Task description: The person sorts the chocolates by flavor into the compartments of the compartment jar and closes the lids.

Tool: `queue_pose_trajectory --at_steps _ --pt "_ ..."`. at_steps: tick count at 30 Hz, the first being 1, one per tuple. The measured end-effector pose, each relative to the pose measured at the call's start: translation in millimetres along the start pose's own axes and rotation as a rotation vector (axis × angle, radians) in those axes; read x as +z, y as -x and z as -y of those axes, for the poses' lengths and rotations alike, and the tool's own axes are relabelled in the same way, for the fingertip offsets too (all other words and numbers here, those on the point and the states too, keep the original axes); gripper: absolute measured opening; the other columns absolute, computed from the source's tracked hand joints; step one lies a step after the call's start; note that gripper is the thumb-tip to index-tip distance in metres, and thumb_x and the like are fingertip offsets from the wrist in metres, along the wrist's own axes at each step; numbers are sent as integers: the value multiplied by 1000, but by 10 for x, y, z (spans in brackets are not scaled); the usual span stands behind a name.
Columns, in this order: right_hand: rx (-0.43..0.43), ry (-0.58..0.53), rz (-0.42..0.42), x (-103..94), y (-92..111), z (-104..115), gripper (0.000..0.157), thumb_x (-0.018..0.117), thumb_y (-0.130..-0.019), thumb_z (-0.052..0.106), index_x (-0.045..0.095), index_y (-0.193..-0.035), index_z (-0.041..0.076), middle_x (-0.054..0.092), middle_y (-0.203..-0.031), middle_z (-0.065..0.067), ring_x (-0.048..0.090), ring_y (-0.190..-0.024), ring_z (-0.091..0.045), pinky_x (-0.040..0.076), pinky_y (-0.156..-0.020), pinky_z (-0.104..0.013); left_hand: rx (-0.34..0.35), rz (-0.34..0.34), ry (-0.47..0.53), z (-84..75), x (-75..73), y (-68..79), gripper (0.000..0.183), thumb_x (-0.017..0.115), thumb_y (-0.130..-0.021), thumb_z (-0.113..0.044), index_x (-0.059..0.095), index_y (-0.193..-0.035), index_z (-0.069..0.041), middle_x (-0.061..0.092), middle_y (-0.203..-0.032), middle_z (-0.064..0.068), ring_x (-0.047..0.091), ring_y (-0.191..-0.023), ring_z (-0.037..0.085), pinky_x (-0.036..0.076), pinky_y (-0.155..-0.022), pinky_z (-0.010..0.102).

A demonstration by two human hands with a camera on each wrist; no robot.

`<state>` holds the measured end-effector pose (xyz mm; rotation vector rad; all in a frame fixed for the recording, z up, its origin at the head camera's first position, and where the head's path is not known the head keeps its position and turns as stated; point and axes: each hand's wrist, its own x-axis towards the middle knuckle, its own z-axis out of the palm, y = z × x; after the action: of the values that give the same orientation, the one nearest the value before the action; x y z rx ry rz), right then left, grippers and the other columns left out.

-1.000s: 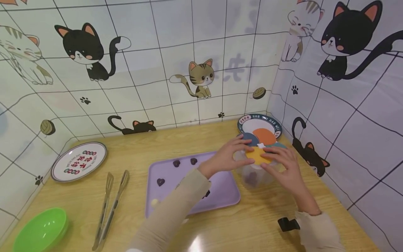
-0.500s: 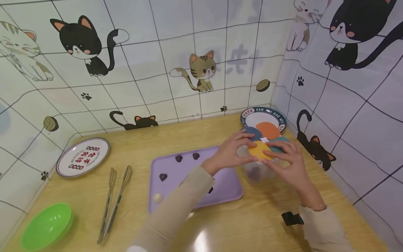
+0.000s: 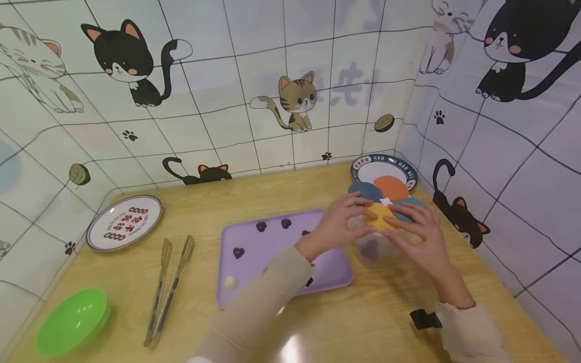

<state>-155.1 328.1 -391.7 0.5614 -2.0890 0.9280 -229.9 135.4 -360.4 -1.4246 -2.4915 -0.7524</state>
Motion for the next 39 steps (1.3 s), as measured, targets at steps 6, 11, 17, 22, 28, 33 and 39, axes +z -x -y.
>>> queue_pose_trajectory --at_steps 6,11,17,22,28,33,39 --pt "-40 84 -27 -123 -74 -109 35 62 -83 27 66 -100 -3 59 -116 11 44 -121 -8 24 -105 -23 195 -6 -370 -233 61 50 29 47 -90 -40 59 -113 -29 49 -127 -11 41 -123 9 28 -106 29" --pt "65 213 90 -205 -49 -191 28 56 -86 11 62 -112 4 53 -126 3 34 -123 5 21 -97 -8 229 65 -498 -381 104 95 40 41 -90 -43 48 -126 -27 48 -129 -12 41 -122 6 29 -106 36" --pt "88 233 46 -178 102 -165 38 60 -84 24 58 -118 6 51 -129 -6 33 -116 6 21 -91 -16 95 131 -529 -486 92 131 44 36 -92 -46 39 -131 -26 45 -131 -13 35 -128 8 28 -106 37" --pt "63 303 -18 -142 147 -59 61 55 -78 56 60 -115 8 54 -126 -7 37 -106 -5 21 -81 -28 -11 121 -575 -519 25 133 42 39 -89 -49 47 -123 -25 47 -125 -13 40 -121 11 36 -99 34" --pt "-36 343 -63 -55 193 116 70 50 -75 65 63 -110 6 59 -117 -8 42 -95 -29 21 -86 -27 -144 183 -577 -452 -101 121 65 42 -80 -65 42 -129 -22 42 -130 -10 37 -127 17 36 -100 36" --pt "-151 276 -93 41 184 283 61 55 -78 56 65 -104 1 62 -114 -5 45 -107 -23 22 -100 -28 -168 252 -524 -324 -170 84 87 45 -68 -76 33 -137 -23 31 -142 -10 31 -132 18 27 -106 38" --pt "-209 223 -27 151 144 389 55 54 -81 51 66 -103 2 60 -117 -1 44 -116 -18 17 -104 -44 -121 276 -376 -106 -160 61 102 47 -62 -80 25 -141 -19 20 -148 -4 19 -137 21 19 -110 36"
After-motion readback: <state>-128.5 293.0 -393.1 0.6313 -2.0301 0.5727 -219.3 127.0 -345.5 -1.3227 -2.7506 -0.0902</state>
